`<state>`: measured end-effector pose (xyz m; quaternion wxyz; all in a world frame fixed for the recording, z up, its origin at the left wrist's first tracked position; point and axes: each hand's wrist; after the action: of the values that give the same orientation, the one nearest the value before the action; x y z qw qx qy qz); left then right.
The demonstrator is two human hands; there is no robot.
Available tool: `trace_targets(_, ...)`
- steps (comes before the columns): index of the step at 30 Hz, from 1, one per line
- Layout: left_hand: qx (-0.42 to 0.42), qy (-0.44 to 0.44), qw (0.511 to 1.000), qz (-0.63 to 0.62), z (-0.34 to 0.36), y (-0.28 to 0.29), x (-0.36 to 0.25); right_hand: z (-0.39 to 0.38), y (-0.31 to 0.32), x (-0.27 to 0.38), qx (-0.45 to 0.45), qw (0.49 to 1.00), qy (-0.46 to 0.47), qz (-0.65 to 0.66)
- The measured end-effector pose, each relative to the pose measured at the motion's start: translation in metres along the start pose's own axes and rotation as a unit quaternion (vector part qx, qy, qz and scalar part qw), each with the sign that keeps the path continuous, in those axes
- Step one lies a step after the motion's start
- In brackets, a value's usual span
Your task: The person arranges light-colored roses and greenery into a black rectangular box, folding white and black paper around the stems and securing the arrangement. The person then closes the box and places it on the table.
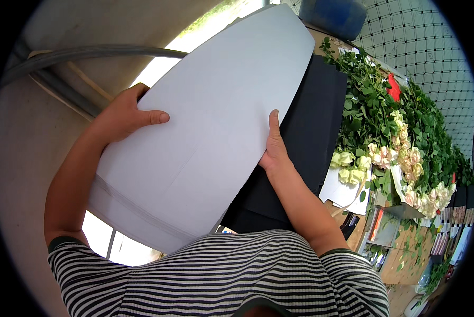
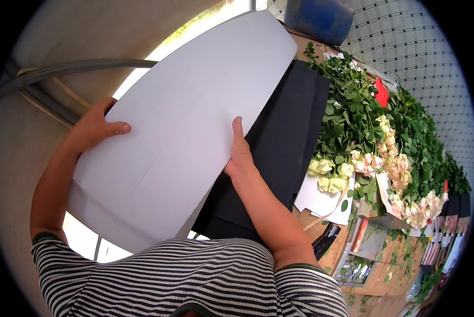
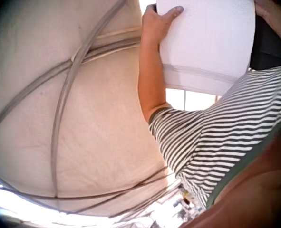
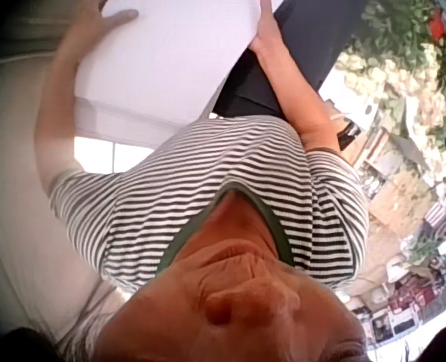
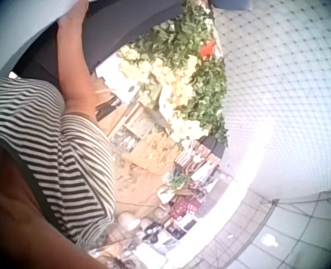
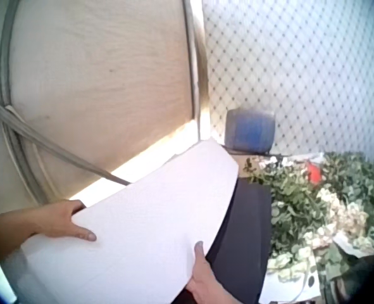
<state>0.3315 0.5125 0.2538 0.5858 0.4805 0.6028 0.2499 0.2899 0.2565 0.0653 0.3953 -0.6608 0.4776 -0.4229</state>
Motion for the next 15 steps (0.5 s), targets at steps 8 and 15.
trace_targets(8,0.053,0.002,0.993,-0.108,-0.001,-0.022,0.032,-0.002,0.010,-0.003,0.022,0.997,0.068,-0.030)
trace_targets(15,0.253,0.000,0.798,-0.546,-0.009,-0.138,0.089,-0.001,-0.022,-0.043,0.151,0.985,0.025,-0.082)
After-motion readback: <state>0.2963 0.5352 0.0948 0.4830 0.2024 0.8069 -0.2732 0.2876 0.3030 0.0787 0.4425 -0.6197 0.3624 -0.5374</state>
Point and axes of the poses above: each hand's wrist, its own z-axis towards the middle knuckle, its own y-axis out of the back of the hand, x = y × z, and after that the axes turned 13 degrees about z, right-handed
